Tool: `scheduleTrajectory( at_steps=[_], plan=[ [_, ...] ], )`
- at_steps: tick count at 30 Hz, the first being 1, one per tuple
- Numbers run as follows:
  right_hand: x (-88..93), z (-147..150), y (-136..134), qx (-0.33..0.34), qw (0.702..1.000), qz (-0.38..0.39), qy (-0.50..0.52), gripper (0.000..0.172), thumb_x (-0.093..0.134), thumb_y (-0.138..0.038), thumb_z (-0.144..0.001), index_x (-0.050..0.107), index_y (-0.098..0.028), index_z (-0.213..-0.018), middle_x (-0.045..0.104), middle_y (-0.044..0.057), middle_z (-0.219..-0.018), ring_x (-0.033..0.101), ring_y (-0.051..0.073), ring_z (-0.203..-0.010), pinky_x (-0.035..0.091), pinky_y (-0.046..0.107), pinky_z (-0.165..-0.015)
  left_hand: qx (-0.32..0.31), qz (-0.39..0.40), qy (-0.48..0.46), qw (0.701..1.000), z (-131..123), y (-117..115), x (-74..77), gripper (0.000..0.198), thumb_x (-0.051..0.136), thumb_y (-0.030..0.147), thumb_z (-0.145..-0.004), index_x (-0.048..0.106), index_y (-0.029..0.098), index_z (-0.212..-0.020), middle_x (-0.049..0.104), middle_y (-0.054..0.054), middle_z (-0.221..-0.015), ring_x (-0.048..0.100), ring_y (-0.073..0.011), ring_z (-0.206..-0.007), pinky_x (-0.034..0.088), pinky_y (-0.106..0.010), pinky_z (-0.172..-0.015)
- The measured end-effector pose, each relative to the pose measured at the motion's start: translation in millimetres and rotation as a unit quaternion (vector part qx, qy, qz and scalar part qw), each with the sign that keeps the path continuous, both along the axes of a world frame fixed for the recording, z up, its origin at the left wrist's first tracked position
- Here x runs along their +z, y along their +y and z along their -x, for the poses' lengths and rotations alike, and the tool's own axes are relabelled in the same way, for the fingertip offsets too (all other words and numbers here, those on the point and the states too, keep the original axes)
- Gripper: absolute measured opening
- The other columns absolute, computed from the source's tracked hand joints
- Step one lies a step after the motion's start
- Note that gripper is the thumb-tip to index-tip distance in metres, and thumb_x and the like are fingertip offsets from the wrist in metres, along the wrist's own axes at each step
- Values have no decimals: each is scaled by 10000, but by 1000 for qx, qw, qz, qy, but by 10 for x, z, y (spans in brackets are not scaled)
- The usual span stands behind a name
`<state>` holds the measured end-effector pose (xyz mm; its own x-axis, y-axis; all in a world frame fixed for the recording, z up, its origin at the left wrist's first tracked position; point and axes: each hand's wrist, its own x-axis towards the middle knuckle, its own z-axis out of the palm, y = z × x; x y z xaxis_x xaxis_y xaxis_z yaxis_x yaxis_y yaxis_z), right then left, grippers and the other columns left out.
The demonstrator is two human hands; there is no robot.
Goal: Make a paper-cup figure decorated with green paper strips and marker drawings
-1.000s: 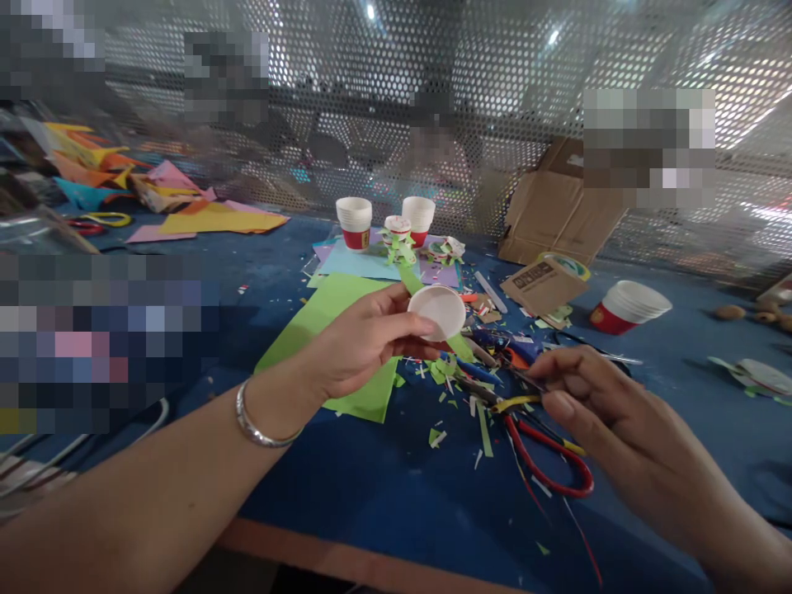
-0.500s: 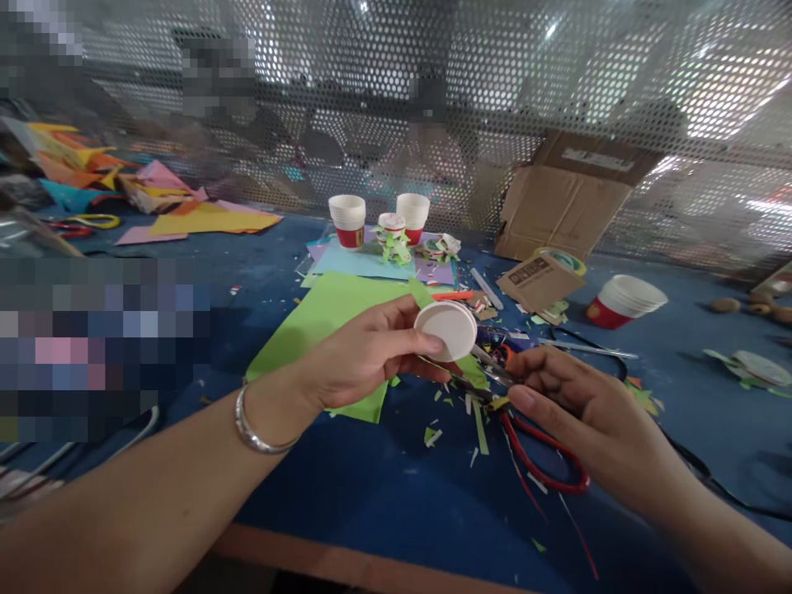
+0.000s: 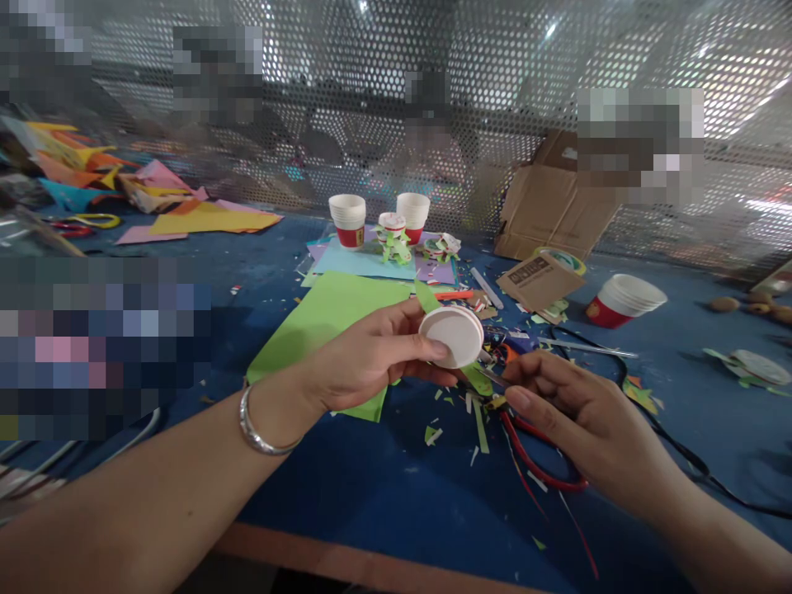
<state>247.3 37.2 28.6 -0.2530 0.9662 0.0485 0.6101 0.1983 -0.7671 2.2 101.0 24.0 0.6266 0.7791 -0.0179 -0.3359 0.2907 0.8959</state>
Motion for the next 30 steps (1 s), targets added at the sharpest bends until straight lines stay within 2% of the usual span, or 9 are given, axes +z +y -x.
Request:
scheduleTrajectory(
  at_steps=[5, 9, 23, 30],
  plan=[
    [2, -11, -6, -1, 1000, -3, -3, 335, 547, -537, -1002, 660, -222, -995, 575, -25, -670, 491, 133, -583, 410, 255, -547, 2, 4, -5, 1000, -2, -10, 11, 213, 757, 118, -823, 735, 184, -1024, 733, -49, -997, 692, -171, -879, 619, -294, -756],
    [-19, -21, -8, -2, 1000, 5, 0, 332, 553, -545, -1000, 648, -227, -1005, 520, -47, -642, 455, 123, -568, 377, 248, -533, -1, 1, -12, 1000, -3, -10, 5, 170, 770, 128, -825, 739, 184, -983, 731, -35, -976, 695, -165, -880, 622, -295, -770],
    [-49, -34, -14, -11, 999, 6, 33, 321, 570, -534, -996, 642, -221, -988, 527, -45, -638, 456, 121, -565, 389, 247, -536, -6, 35, -13, 999, -4, -10, -15, 120, 776, 128, -817, 746, 144, -933, 741, -57, -932, 737, -193, -861, 635, -327, -805],
    [-56, -25, -23, -16, 999, -7, 45, 299, 575, -511, -997, 638, -223, -951, 506, -54, -617, 439, 110, -539, 386, 237, -525, -2, 43, -13, 999, -11, 11, -37, 164, 781, 120, -800, 747, 138, -960, 750, -73, -949, 741, -201, -855, 635, -335, -804]
  ],
)
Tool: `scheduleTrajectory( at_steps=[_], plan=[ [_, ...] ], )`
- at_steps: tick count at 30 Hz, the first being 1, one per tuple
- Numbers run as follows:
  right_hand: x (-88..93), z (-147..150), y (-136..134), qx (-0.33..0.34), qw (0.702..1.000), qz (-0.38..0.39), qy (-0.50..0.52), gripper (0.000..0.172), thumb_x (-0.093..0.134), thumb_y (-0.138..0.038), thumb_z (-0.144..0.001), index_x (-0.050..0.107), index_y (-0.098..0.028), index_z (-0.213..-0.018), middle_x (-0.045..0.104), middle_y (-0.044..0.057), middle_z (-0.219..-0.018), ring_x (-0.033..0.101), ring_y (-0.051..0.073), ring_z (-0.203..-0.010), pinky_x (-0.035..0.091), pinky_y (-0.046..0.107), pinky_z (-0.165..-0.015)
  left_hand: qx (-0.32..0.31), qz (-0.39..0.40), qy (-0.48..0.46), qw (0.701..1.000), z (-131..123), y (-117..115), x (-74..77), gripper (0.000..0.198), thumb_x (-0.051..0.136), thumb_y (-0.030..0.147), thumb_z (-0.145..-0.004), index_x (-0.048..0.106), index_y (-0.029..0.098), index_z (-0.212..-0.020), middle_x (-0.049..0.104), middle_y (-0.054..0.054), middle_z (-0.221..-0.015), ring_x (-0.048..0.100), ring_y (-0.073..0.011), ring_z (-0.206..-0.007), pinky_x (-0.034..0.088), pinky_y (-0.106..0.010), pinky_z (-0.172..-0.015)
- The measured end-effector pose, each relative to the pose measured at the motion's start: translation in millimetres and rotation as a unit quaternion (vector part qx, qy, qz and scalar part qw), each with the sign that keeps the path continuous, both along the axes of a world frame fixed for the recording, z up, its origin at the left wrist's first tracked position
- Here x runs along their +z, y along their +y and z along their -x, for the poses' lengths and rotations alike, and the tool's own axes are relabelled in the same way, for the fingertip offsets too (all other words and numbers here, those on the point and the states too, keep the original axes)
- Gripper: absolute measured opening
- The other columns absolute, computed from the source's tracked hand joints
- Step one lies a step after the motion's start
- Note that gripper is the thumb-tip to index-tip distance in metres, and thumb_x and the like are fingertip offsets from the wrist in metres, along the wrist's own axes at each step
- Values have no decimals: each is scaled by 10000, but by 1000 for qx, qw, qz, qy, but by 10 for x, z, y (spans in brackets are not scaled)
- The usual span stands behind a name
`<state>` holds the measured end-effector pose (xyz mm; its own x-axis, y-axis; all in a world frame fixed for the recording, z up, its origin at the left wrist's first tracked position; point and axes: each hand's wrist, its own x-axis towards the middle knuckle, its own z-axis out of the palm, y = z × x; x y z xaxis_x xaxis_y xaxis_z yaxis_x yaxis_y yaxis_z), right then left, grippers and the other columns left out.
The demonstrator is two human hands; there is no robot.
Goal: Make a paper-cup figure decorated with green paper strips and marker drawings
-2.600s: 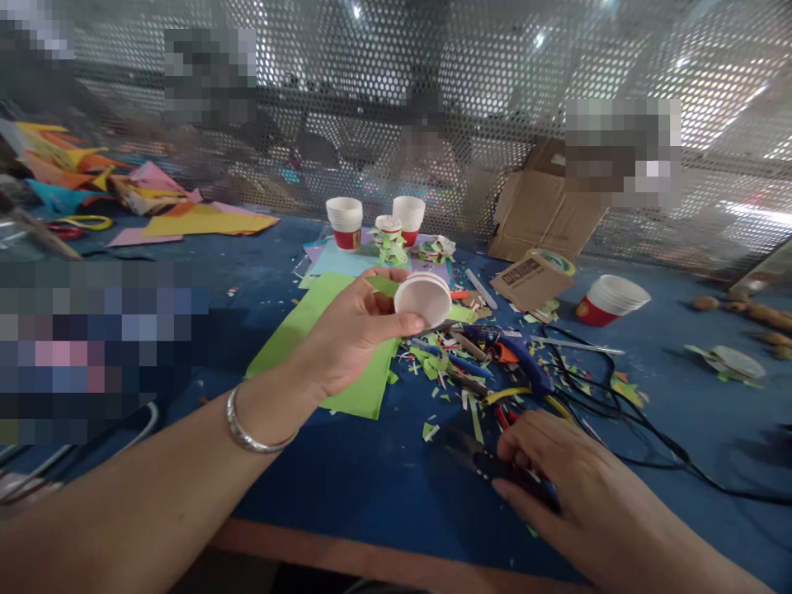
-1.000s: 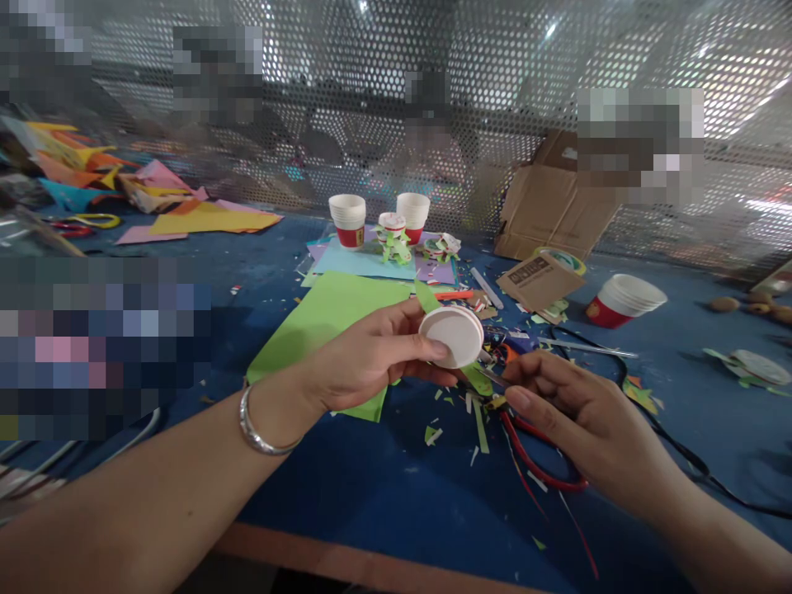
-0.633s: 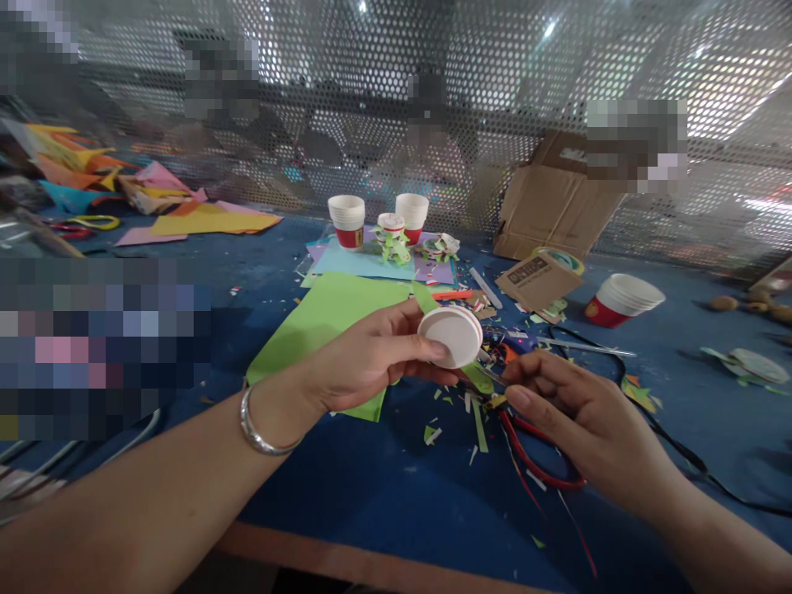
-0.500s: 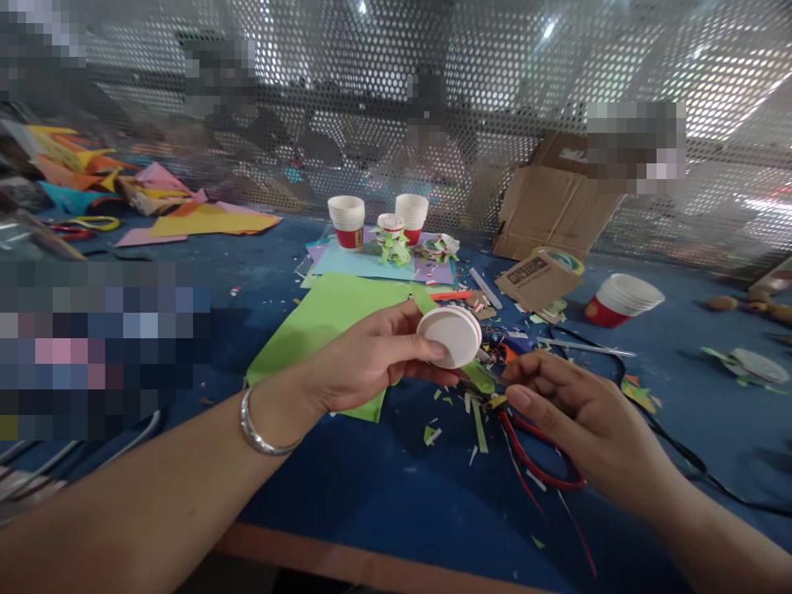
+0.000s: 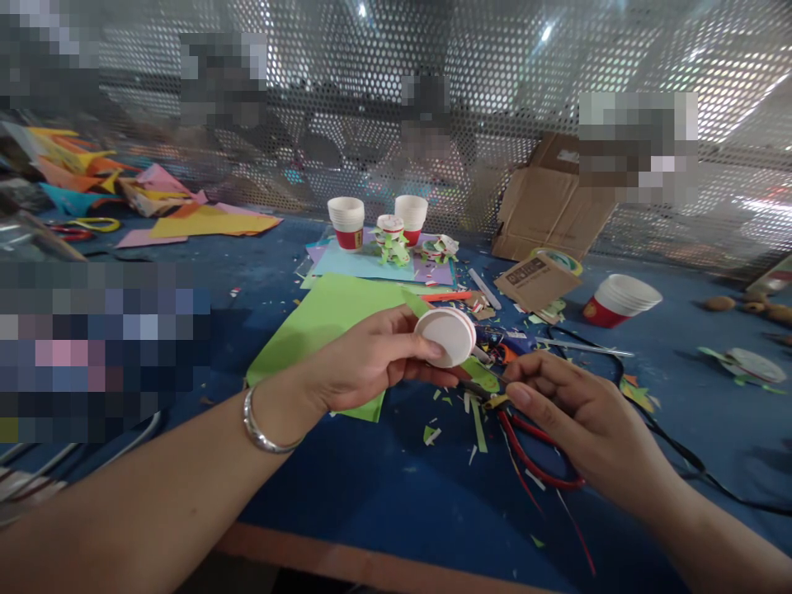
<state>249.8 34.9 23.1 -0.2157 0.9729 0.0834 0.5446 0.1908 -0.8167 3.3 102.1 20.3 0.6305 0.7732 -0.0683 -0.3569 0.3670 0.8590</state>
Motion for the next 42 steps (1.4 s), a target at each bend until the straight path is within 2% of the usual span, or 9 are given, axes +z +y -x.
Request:
scheduleTrajectory(
  at_steps=[11, 21, 28, 31, 36, 39, 42],
  plan=[
    [-14, 69, -26, -47, 998, 3, 40, 310, 624, -521, -961, 656, -215, -919, 479, -53, -613, 401, 108, -543, 337, 239, -519, -1, 8, 2, 1000, -4, 16, -9, 174, 751, 101, -840, 752, 153, -1007, 766, -53, -964, 776, -190, -844, 641, -273, -781],
    [-19, 82, -20, -46, 997, 13, 62, 322, 625, -537, -953, 658, -219, -915, 479, -47, -618, 401, 119, -550, 326, 250, -524, 18, -4, 24, 1000, -20, 4, 11, 166, 780, 134, -811, 712, 134, -962, 759, -75, -913, 764, -205, -816, 623, -292, -741],
    [-23, 69, -12, -44, 997, 17, 65, 311, 633, -525, -955, 663, -216, -956, 497, -50, -630, 415, 107, -554, 339, 242, -523, 42, 1, 47, 998, -15, -3, -4, 204, 815, 179, -790, 724, 144, -970, 755, -72, -963, 752, -216, -850, 613, -327, -758],
    [-57, 33, 15, -28, 998, 13, 48, 332, 633, -541, -951, 650, -213, -997, 534, -42, -663, 455, 110, -566, 371, 241, -531, 73, 3, 48, 996, -15, 23, 1, 224, 840, 211, -760, 729, 127, -935, 754, -89, -963, 726, -209, -865, 583, -321, -765],
    [-143, 54, -31, 2, 999, 0, -53, 287, 617, -500, -965, 624, -224, -1042, 562, -41, -686, 517, 124, -583, 403, 248, -536, 202, -2, 77, 976, 9, 100, -1, 274, 886, 215, -667, 696, 115, -836, 711, -49, -888, 639, -133, -807, 483, -232, -653],
    [-179, 121, -93, 84, 988, -11, -129, 237, 653, -437, -950, 631, -230, -1064, 599, -42, -703, 553, 127, -588, 436, 248, -558, 176, -18, 81, 981, 28, 96, 17, 310, 868, 190, -680, 688, 112, -920, 703, -34, -849, 621, -97, -747, 432, -200, -616],
    [-195, 176, -129, 164, 962, -70, -205, 222, 686, -400, -936, 658, -217, -1059, 666, -9, -784, 604, 152, -651, 457, 277, -605, 141, -4, 70, 988, 30, 42, 62, 434, 858, 129, -687, 596, 175, -1030, 742, -29, -898, 714, -152, -800, 495, -250, -720]
  ],
)
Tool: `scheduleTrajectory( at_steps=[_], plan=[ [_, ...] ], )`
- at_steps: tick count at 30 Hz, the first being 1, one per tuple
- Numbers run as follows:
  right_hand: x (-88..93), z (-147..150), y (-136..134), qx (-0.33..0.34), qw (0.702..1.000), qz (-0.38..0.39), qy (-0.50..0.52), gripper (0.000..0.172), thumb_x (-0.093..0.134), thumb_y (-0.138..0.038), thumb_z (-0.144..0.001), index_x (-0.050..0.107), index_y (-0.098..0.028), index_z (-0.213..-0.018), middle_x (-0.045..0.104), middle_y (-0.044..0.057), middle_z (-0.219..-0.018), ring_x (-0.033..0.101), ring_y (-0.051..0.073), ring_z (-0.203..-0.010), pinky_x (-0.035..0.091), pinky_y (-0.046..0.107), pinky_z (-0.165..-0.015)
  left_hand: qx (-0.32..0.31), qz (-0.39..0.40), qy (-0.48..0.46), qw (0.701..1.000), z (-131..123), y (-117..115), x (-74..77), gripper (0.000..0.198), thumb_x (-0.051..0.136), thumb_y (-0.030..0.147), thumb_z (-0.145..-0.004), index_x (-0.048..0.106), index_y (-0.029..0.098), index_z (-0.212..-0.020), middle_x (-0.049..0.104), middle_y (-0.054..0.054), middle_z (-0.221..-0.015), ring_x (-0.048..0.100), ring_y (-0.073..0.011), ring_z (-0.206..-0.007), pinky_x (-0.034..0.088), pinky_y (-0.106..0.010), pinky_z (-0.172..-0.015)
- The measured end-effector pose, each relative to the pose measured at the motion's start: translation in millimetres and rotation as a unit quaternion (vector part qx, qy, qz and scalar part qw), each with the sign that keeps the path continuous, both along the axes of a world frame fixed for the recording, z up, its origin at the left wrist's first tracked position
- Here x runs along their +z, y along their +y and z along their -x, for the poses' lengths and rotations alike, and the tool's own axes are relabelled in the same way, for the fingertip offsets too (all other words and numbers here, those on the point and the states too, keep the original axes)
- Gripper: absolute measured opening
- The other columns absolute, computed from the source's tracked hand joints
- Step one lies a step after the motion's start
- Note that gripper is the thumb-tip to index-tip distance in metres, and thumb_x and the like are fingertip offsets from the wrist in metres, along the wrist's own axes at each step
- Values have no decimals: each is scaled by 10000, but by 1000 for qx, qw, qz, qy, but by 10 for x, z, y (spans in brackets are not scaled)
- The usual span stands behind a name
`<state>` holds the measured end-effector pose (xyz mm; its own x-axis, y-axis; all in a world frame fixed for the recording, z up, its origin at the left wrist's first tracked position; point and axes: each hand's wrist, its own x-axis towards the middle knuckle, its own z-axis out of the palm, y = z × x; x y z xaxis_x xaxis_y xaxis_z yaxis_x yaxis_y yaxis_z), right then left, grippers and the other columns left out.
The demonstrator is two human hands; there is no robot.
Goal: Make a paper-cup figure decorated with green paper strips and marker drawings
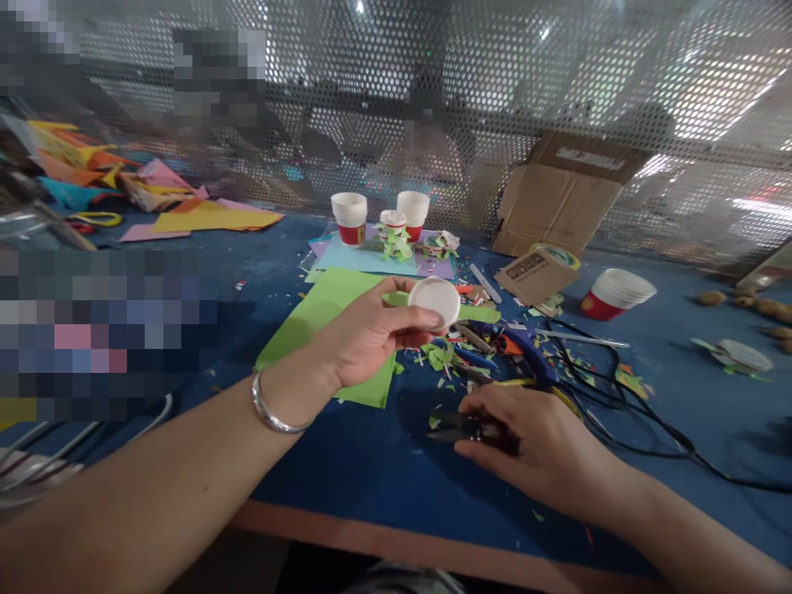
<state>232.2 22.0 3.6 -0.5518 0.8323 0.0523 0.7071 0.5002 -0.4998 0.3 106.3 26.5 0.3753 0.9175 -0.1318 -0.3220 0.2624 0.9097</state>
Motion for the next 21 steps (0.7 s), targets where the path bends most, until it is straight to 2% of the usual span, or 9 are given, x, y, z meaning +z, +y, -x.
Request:
scheduleTrajectory(
  at_steps=[3, 5, 7, 10, 12, 15, 18, 21],
  plan=[
    [3, 13, -10, 48, 997, -41, -40, 226, 706, -410, -929, 678, -203, -1014, 703, 34, -879, 645, 191, -749, 477, 305, -641, -16, 6, -11, 1000, -12, -45, 28, 510, 846, 104, -698, 513, 222, -1067, 762, -26, -974, 754, -209, -858, 530, -332, -797],
    [14, 4, -12, 51, 996, -60, -34, 239, 717, -424, -922, 683, -203, -1006, 705, 42, -899, 657, 202, -782, 489, 311, -653, -12, -2, -7, 1000, -20, -47, 21, 463, 839, 124, -707, 531, 214, -1040, 749, -16, -969, 733, -191, -858, 521, -335, -799],
    [35, -4, -7, 33, 996, -89, -1, 235, 705, -422, -934, 685, -201, -1012, 705, 43, -904, 667, 198, -802, 504, 309, -680, 5, -11, 7, 1000, -24, -35, 0, 377, 841, 164, -706, 563, 196, -960, 720, -1, -936, 684, -155, -850, 489, -310, -782],
    [98, 12, 33, -38, 991, -116, 54, 203, 655, -400, -970, 690, -202, -996, 707, 33, -868, 673, 174, -780, 515, 289, -706, 13, -19, 24, 999, -31, -31, -27, 333, 857, 207, -679, 574, 186, -855, 673, 19, -888, 615, -127, -849, 437, -283, -764],
    [157, 41, 88, -93, 987, -102, 82, 201, 634, -406, -982, 697, -216, -987, 706, 9, -818, 662, 152, -728, 508, 266, -684, -6, -13, 14, 1000, -41, -52, -33, 357, 874, 194, -647, 570, 184, -835, 649, 29, -867, 597, -121, -836, 426, -277, -761],
    [238, 85, 185, -132, 982, -58, 122, 236, 632, -454, -976, 716, -233, -984, 732, -4, -834, 660, 141, -726, 494, 244, -655, -52, -10, 6, 999, -59, -98, -37, 379, 889, 169, -617, 562, 173, -810, 619, 35, -825, 575, -107, -785, 415, -267, -741],
    [269, 107, 244, -133, 976, -12, 169, 260, 628, -474, -974, 715, -229, -961, 734, -7, -840, 641, 139, -721, 492, 241, -656, -68, -39, 28, 997, -59, -120, -51, 364, 891, 193, -640, 559, 167, -785, 593, 43, -775, 532, -91, -729, 384, -254, -703],
    [258, 115, 253, -124, 974, -3, 187, 244, 643, -457, -966, 717, -225, -947, 725, -9, -826, 622, 135, -704, 490, 239, -648, -81, -87, 55, 991, -38, -111, -60, 357, 889, 254, -684, 551, 162, -748, 588, 40, -756, 520, -89, -719, 374, -252, -697]
  ],
)
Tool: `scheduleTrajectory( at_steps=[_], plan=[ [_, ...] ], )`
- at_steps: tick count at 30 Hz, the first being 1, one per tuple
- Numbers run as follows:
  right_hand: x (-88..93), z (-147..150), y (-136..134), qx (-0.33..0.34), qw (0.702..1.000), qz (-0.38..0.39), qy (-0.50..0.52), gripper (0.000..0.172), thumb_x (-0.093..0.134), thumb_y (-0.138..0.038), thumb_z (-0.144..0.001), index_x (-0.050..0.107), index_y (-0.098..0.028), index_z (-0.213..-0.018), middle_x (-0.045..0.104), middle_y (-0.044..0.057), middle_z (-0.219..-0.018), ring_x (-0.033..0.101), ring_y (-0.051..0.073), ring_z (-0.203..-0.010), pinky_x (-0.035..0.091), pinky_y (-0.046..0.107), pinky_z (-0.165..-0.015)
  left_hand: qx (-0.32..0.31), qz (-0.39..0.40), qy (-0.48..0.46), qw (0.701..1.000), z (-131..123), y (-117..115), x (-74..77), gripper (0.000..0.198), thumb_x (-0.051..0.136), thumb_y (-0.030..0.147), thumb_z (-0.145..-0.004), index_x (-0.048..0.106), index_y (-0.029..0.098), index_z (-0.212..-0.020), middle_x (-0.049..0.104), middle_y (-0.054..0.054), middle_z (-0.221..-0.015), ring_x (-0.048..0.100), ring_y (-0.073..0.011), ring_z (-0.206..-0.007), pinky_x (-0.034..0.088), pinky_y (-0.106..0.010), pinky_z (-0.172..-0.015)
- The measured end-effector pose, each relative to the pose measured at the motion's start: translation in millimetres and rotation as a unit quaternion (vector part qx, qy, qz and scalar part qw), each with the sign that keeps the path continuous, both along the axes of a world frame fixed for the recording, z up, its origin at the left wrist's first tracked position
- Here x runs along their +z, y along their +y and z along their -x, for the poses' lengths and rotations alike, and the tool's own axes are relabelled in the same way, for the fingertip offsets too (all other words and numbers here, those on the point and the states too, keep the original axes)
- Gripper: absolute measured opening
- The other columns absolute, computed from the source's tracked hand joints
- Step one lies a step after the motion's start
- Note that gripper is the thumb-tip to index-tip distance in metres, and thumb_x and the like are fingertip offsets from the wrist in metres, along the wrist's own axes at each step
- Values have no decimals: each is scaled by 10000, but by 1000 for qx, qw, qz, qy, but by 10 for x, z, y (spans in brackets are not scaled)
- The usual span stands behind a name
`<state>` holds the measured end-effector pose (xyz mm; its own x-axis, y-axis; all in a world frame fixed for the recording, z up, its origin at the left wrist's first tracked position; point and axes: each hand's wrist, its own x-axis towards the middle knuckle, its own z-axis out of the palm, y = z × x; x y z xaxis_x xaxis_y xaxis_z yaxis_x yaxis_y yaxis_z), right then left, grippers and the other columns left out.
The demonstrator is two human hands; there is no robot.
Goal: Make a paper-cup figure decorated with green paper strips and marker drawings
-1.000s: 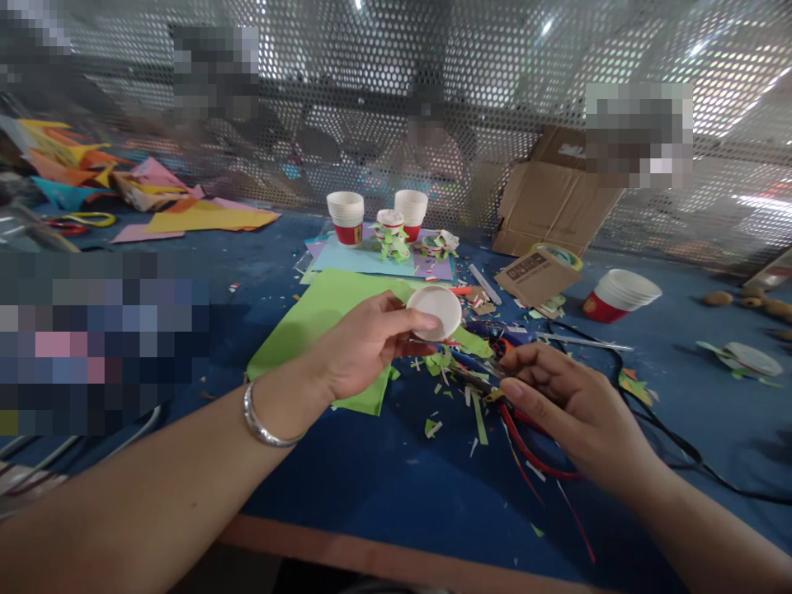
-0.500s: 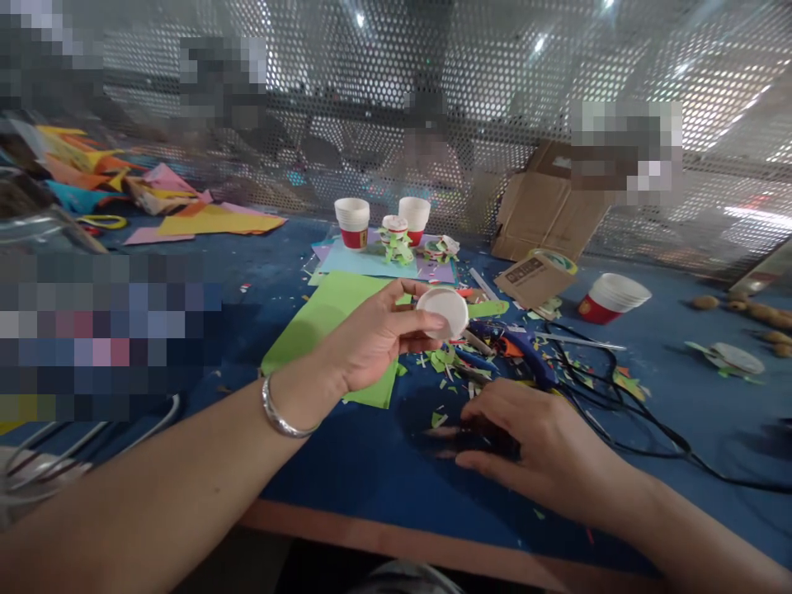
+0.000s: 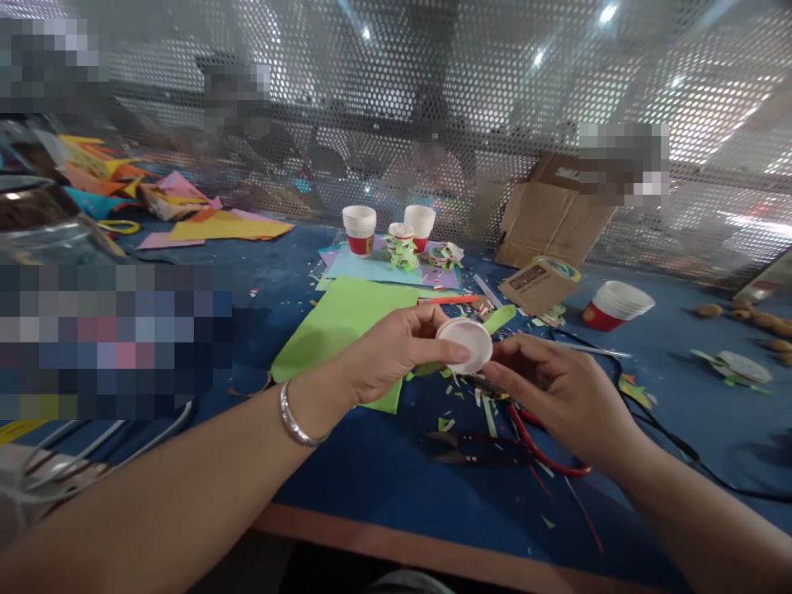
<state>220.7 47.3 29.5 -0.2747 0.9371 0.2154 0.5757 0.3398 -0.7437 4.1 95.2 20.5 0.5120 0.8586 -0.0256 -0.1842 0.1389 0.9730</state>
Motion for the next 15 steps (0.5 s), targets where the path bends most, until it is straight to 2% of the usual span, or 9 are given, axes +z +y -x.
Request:
scheduleTrajectory(
  at_steps=[5, 9, 12, 15],
  plan=[
    [-17, 2, -8, -5, 999, -40, -19, 169, 659, -382, -957, 717, -228, -920, 712, -21, -777, 618, 124, -670, 475, 226, -620, -23, -34, 49, 998, 29, 21, 20, 383, 902, 346, -702, 578, 155, -776, 623, 19, -774, 544, -101, -725, 380, -255, -682],
    [-27, -34, 8, -8, 998, -60, -27, 135, 645, -341, -966, 702, -233, -909, 696, -31, -771, 614, 117, -669, 472, 223, -626, -34, -40, 20, 998, 31, 27, 31, 369, 811, 423, -827, 576, 150, -747, 602, 22, -742, 526, -81, -694, 394, -240, -664],
    [-42, -66, 20, -19, 996, -79, -26, 106, 635, -313, -975, 697, -239, -930, 688, -41, -765, 600, 109, -653, 468, 222, -625, -72, -17, -2, 997, 27, 25, 24, 354, 829, 392, -821, 582, 144, -772, 623, 12, -790, 565, -87, -733, 444, -229, -677],
    [-63, -85, 18, -32, 994, -95, -37, 90, 628, -294, -981, 702, -247, -958, 704, -39, -792, 613, 112, -672, 472, 230, -647, -83, -16, -8, 996, 15, 11, 18, 350, 874, 326, -779, 574, 146, -802, 629, 15, -838, 589, -91, -782, 483, -229, -721]
  ],
)
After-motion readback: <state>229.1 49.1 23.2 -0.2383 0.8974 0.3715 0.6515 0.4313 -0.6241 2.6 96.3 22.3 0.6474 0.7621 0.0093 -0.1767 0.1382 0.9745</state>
